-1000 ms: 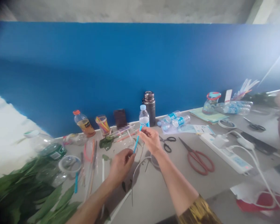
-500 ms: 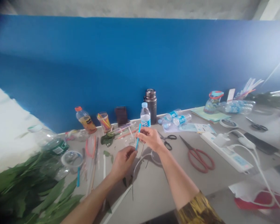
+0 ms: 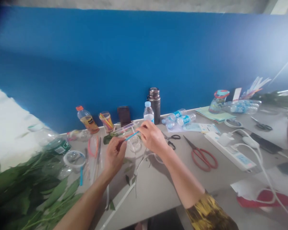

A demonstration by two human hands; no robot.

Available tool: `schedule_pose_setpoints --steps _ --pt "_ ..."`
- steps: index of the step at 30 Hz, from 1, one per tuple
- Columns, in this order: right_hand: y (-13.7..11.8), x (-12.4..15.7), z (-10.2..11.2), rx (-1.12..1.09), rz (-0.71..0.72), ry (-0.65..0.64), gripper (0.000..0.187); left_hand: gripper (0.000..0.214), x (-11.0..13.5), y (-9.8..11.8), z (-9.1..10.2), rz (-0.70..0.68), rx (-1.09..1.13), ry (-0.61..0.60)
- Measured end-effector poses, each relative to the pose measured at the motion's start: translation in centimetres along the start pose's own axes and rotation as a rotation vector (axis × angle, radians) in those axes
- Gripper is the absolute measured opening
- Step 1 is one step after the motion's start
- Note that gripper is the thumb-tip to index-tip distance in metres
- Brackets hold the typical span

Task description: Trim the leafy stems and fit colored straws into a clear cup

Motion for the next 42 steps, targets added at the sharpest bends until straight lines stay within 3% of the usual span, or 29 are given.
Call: schedule_pose_setpoints --steps 3,7,10,13,18,24,32,42 --pt "1.0 -0.1 -0.5 -0.002 -0.016 -0.087 0.022 0.018 -0.2 -0.1 0.5 0.059 0.050 0.030" --pt "3.7 0.2 -1.1 -0.130 -0.415 -0.167 0.011 0.038 -0.2 -2.2 0.6 0.213 0.156 0.133" --pt "4.8 1.3 -2.4 -0.211 -0.631 -0.287 0.013 0.054 0.5 -4.7 -0.8 0.346 0.136 -0.016" --pt "4.8 2.1 -3.7 -0.177 -0.606 -0.275 0.015 0.066 1.7 -6.1 -2.5 0.331 0.091 -0.155" --pt "4.3 2.7 -4.8 -0.163 -0.562 -0.213 0.017 0.074 3.1 -5.7 -4.0 0.212 0.079 -0.240" --pt "4.1 3.1 -5.2 -0.150 -0.563 -0.220 0.014 0.077 3.1 -5.4 -3.9 0.248 0.102 -0.251" --pt "3.3 3.2 -5.4 -0.102 -0.539 -0.254 0.011 0.066 2.1 -3.6 -3.4 0.115 0.189 -0.269" --pt "3.1 3.4 -5.7 -0.127 -0.542 -0.252 0.008 0.075 1.8 -3.8 -3.8 0.134 0.180 -0.262"
Point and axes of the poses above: each hand's wrist, its own x-axis away from the middle knuckle, its own z-axis out of the back of the hand, y = z × x, the point moved 3 cm from there along -x, towards the middle knuckle, and after that the axes turned 10 degrees about -z, right-handed, at the moved point
